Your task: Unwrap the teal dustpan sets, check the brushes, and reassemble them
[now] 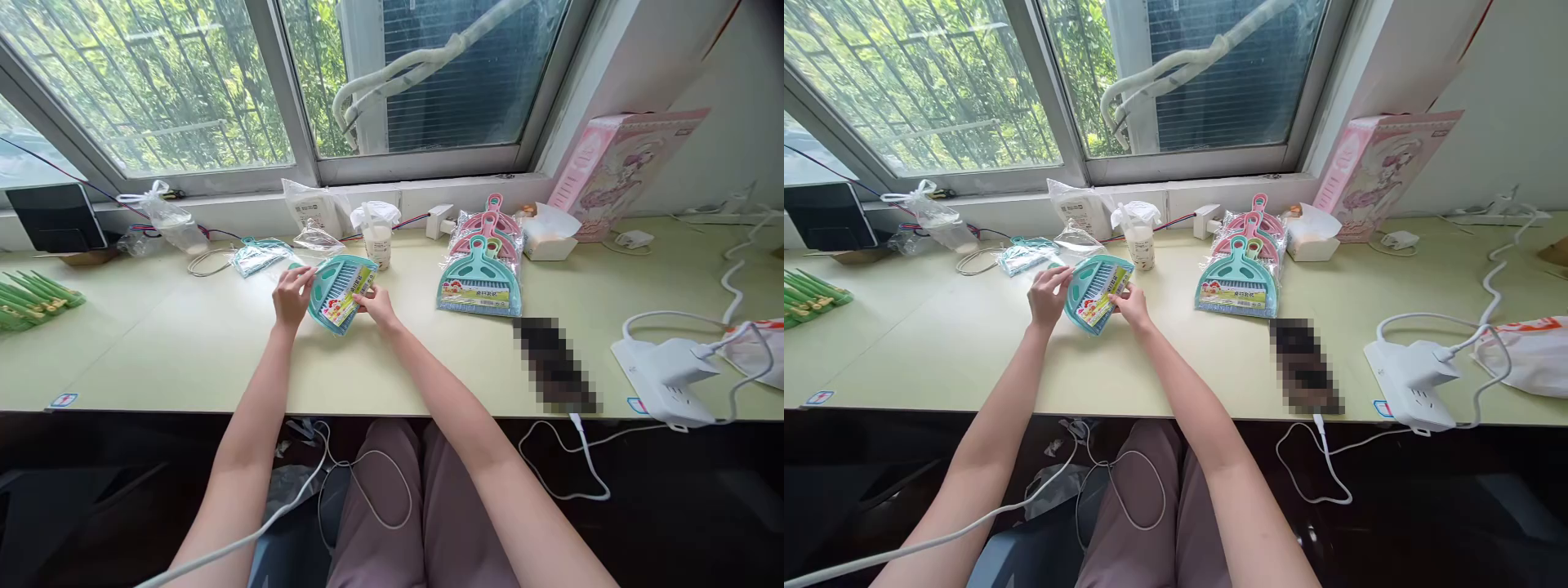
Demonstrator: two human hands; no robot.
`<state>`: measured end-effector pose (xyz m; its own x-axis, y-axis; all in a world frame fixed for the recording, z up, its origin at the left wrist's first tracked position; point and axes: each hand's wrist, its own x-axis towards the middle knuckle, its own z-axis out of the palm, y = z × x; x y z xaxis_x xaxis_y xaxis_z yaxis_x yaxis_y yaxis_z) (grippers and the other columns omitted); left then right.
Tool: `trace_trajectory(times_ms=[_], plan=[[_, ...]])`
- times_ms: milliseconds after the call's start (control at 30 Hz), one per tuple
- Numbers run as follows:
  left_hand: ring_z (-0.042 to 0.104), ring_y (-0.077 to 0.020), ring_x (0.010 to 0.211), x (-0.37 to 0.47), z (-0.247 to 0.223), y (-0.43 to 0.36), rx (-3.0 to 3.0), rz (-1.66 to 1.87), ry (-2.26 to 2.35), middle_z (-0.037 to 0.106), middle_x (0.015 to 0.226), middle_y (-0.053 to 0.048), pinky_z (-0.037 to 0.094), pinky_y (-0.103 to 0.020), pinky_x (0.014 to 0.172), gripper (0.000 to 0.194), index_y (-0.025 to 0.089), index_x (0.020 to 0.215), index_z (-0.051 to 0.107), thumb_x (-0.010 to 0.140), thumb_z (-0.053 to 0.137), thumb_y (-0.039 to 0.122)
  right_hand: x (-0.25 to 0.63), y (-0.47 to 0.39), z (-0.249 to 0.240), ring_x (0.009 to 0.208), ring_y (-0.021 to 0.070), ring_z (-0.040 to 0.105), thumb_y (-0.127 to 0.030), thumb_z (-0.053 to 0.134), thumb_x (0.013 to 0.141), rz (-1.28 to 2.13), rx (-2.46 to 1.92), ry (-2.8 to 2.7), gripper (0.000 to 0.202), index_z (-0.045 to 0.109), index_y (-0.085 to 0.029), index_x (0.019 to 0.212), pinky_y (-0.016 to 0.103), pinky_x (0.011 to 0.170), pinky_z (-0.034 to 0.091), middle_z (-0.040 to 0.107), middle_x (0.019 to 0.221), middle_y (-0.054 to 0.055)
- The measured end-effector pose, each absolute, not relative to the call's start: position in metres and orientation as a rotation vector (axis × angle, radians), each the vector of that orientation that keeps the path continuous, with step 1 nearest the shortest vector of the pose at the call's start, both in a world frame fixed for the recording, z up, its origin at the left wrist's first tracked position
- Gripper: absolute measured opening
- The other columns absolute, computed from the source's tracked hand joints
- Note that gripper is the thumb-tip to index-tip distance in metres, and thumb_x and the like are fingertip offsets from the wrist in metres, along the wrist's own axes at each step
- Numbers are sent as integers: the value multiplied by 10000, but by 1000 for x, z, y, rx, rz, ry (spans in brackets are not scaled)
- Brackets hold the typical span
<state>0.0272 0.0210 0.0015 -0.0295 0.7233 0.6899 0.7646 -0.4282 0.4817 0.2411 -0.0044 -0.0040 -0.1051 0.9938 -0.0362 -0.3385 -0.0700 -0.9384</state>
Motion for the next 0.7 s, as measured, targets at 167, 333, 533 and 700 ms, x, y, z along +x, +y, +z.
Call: trace_trajectory(times_ms=[167,333,533,700], plan=[[546,-334,1273,62,6,5,-2426,-1451,-1511,685,1251,-89,377,-520,1150,285,274,1079,751,906,631,467,238,-4,-6,756,188,745,-34,734,793,1418,-949,-924,225,605,-176,909,498,881,647,714,709,-26],[110,-311,1574,59,17,7,-1588,-1958,-1743,252,1648,-123,165,-555,1255,664,258,1518,374,947,537,556,241,-5,-3,743,170,740,-35,751,786,1452,-858,-781,226,594,-173,872,436,868,661,721,728,-17],[513,-337,1380,34,21,24,-1936,-2794,-2065,530,1455,-182,498,-493,1061,763,210,1466,425,923,368,744,241,-6,-1,726,174,733,-16,748,781,1515,-834,-750,231,596,-166,868,459,889,649,727,733,-3],[672,-315,1140,53,8,22,-2335,-2946,-1869,708,1174,-146,559,-446,974,574,142,1256,594,844,662,536,239,-6,-4,699,161,724,-3,712,800,1482,-848,-755,198,609,-158,868,457,870,654,727,742,-1]])
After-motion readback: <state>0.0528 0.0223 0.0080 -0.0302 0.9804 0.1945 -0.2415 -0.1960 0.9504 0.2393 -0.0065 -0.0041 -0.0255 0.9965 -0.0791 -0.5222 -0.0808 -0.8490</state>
